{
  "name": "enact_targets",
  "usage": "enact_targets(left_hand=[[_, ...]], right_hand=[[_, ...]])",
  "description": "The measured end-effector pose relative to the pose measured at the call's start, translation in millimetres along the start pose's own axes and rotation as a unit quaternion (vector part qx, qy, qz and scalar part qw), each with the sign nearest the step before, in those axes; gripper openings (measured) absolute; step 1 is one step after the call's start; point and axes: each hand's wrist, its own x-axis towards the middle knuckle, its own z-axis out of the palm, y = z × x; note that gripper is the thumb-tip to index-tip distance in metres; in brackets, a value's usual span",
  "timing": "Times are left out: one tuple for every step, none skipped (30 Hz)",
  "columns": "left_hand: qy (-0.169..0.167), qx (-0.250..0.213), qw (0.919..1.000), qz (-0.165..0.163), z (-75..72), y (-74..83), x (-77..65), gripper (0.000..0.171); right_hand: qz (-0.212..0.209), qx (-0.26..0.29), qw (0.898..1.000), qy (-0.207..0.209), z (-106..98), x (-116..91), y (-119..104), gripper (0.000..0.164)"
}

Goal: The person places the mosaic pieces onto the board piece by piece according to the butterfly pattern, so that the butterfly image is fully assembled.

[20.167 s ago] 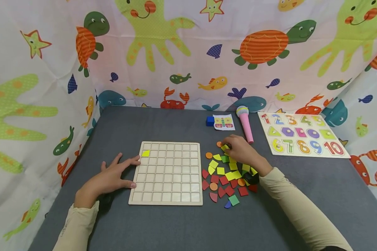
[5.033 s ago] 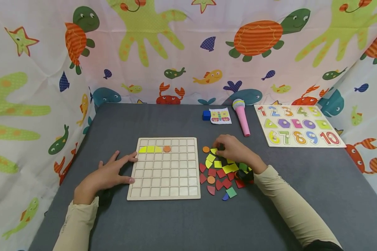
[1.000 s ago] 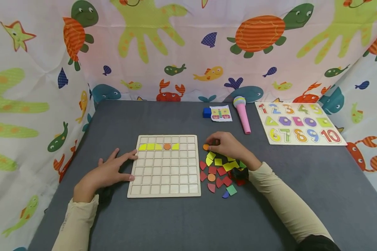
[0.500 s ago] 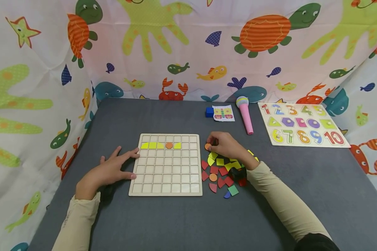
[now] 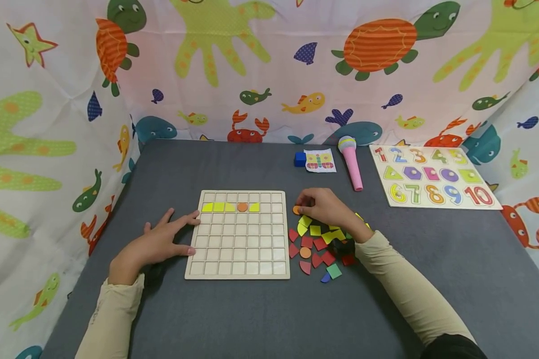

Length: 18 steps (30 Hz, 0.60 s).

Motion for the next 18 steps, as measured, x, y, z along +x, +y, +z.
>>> enact_targets(left_hand=[[0.000,0.000,1.0000,0.000,-0.1,0.5,0.0,0.097],[0.000,0.000,1.0000,0.000,-0.1,0.9,0.0,0.097],[0.000,0.000,1.0000,0.000,-0.1,1.2,0.1,0.096],[0.001,-0.001,1.0000,-0.001,-0.1,1.2,-0.3,0.096],[0.001,0.000,1.0000,-0.001,-0.1,1.2,-0.6,0.097],[0.002,0.000,1.0000,-0.001,-0.2,1.1,-1.1,0.097],[0.003,0.000,1.0000,0.000,-0.4,1.1,-1.4,0.096],[0.003,-0.001,1.0000,0.000,-0.5,1.1,-1.6,0.096],[0.003,0.000,1.0000,0.001,-0.7,0.9,-1.8,0.096],[0.004,-0.001,1.0000,0.002,-0.9,0.8,-1.9,0.095],[0.003,-0.001,1.0000,0.002,-1.1,0.7,-2.0,0.095],[0.004,0.000,1.0000,0.003,-1.1,0.5,-2.0,0.095],[0.003,0.000,1.0000,0.003,-1.0,0.4,-1.9,0.096],[0.003,0.001,1.0000,0.002,-0.8,0.3,-1.7,0.096],[0.004,0.002,1.0000,0.003,-0.4,0.1,-1.3,0.096],[0.003,0.002,1.0000,0.003,-0.3,0.1,-0.9,0.097],[0.002,0.003,1.0000,0.002,-0.2,0.2,-0.5,0.097],[0.002,0.003,1.0000,0.003,0.0,0.5,0.0,0.097]], right_hand=[[-0.006,0.002,1.000,-0.002,-1.1,-2.0,1.2,0.010],[-0.012,0.006,1.000,-0.005,-2.3,-4.2,2.3,0.011],[-0.017,0.011,1.000,-0.010,-3.5,-6.5,3.8,0.013],[-0.020,0.014,1.000,-0.017,-4.5,-8.4,5.1,0.014],[-0.026,0.017,0.999,-0.026,-5.4,-10.0,6.5,0.015],[-0.029,0.018,0.999,-0.037,-6.4,-11.7,7.4,0.016],[-0.031,0.017,0.998,-0.047,-7.4,-13.1,8.3,0.017],[-0.033,0.017,0.998,-0.058,-8.3,-14.1,9.0,0.018],[-0.034,0.015,0.997,-0.067,-9.2,-14.9,9.8,0.019],[-0.036,0.011,0.996,-0.076,-10.1,-15.2,10.3,0.019],[-0.039,0.007,0.996,-0.083,-10.8,-15.3,10.6,0.019],[-0.039,0.003,0.995,-0.087,-11.3,-15.3,11.0,0.018],[-0.040,0.000,0.995,-0.089,-11.7,-15.3,11.3,0.017],[-0.039,-0.003,0.995,-0.090,-12.0,-15.4,11.3,0.016],[-0.036,-0.008,0.995,-0.090,-12.3,-15.6,11.4,0.015],[-0.033,-0.011,0.995,-0.090,-12.1,-15.7,11.7,0.014],[-0.028,-0.014,0.995,-0.090,-12.0,-16.1,11.8,0.013],[-0.023,-0.015,0.996,-0.090,-12.0,-16.5,11.8,0.012]])
